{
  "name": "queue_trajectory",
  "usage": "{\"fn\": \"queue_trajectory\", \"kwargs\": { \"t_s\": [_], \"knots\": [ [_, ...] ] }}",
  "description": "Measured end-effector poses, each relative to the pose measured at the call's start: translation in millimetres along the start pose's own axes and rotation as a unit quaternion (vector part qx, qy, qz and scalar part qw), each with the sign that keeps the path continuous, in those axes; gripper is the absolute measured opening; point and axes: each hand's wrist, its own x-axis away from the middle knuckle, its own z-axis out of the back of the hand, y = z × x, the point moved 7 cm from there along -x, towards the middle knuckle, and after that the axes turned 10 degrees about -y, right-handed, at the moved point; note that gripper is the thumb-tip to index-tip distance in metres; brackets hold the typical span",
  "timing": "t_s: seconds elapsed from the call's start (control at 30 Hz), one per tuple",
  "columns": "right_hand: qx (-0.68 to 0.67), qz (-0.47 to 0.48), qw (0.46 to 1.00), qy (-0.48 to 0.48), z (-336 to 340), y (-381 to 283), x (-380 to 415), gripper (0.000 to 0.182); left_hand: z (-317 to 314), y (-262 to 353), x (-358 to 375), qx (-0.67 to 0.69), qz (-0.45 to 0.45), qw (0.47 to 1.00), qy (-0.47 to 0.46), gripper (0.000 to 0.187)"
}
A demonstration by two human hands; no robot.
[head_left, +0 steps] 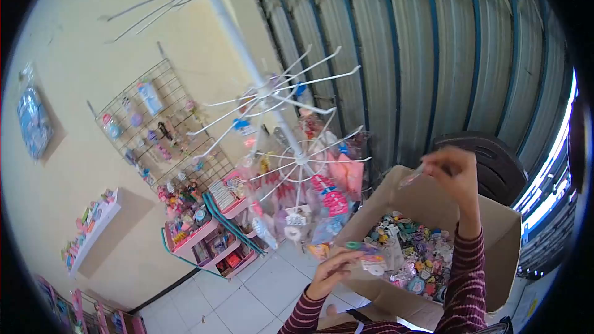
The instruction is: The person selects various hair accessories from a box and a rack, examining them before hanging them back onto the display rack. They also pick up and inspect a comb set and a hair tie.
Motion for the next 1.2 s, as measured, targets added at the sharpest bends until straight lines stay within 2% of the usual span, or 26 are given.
{"fn": "queue_trajectory", "kwargs": {
  "t_s": [0.03,0.1,0.13,0.2,0.27,0.33,0.37,0.43,0.5,0.57,0.63,0.67,0.7,0.77,0.8,0.87,0.97,1.0,1.07,1.2],
  "knots": [
    [0.039,0.051,0.998,0.004,-8.4,-21.8,-12.6,0.015,5.1,8.5,12.7,-0.002,-0.008,1.000,0.005,0.026],
    [0.113,0.177,0.977,0.026,-23.0,-71.9,-34.9,0.012,35.6,34.9,45.7,-0.173,-0.077,0.963,0.190,0.027],
    [0.149,0.250,0.956,0.044,-30.2,-96.9,-44.1,0.011,41.7,38.9,55.6,-0.174,-0.086,0.962,0.191,0.027],
    [0.181,0.337,0.920,0.082,-42.7,-138.4,-63.9,0.011,66.3,52.7,83.8,-0.180,-0.141,0.926,0.300,0.027],
    [0.125,0.414,0.897,0.088,-55.6,-178.6,-83.4,0.011,84.5,62.2,102.6,-0.221,-0.163,0.892,0.359,0.022],
    [0.001,0.389,0.921,0.040,-64.1,-202.6,-114.2,0.011,100.2,64.2,115.8,-0.147,-0.170,0.883,0.411,0.020],
    [0.008,0.402,0.915,0.028,-66.8,-218.8,-126.1,0.013,114.8,54.5,125.3,-0.110,-0.163,0.884,0.425,0.019],
    [0.021,0.424,0.905,0.018,-68.7,-245.6,-149.5,0.015,129.8,52.2,132.0,-0.089,-0.203,0.893,0.391,0.018],
    [-0.007,0.450,0.893,0.011,-64.5,-265.7,-171.1,0.017,136.1,56.1,139.7,-0.012,-0.241,0.884,0.400,0.020],
    [0.004,0.467,0.884,0.018,-53.7,-277.2,-193.2,0.017,135.7,66.8,141.7,-0.027,-0.260,0.879,0.398,0.020],
    [0.015,0.480,0.877,0.022,-49.5,-284.0,-204.8,0.018,131.6,71.2,145.0,-0.025,-0.148,0.873,0.465,0.029],
    [-0.010,0.463,0.886,0.018,-46.0,-282.2,-213.2,0.018,137.3,69.5,146.9,-0.068,-0.132,0.870,0.469,0.027],
    [-0.035,0.444,0.895,0.015,-43.8,-280.2,-219.8,0.019,143.5,63.4,148.2,-0.065,-0.134,0.872,0.467,0.027],
    [-0.050,0.437,0.898,0.009,-43.4,-278.1,-231.0,0.020,149.2,55.5,142.0,0.052,-0.232,0.892,0.386,0.021],
    [-0.067,0.428,0.901,0.004,-44.2,-276.8,-235.0,0.020,148.2,57.5,139.9,0.057,-0.232,0.892,0.384,0.021],
    [-0.092,0.408,0.908,-0.023,-46.5,-273.2,-241.1,0.020,141.6,62.2,134.4,-0.025,-0.171,0.899,0.402,0.026],
    [-0.157,0.378,0.909,-0.079,-56.3,-269.1,-248.9,0.019,143.8,51.5,132.5,-0.043,-0.169,0.891,0.419,0.025],
    [-0.197,0.367,0.902,-0.110,-60.4,-268.3,-251.1,0.018,145.9,48.2,131.8,-0.042,-0.171,0.891,0.419,0.025],
    [-0.194,0.361,0.906,-0.111,-61.1,-266.6,-250.4,0.019,147.2,40.7,130.2,0.058,-0.221,0.900,0.372,0.021],
    [-0.218,0.354,0.904,-0.102,-65.0,-265.7,-251.3,0.018,142.4,45.6,131.2,0.050,-0.224,0.902,0.366,0.022]
  ]
}}
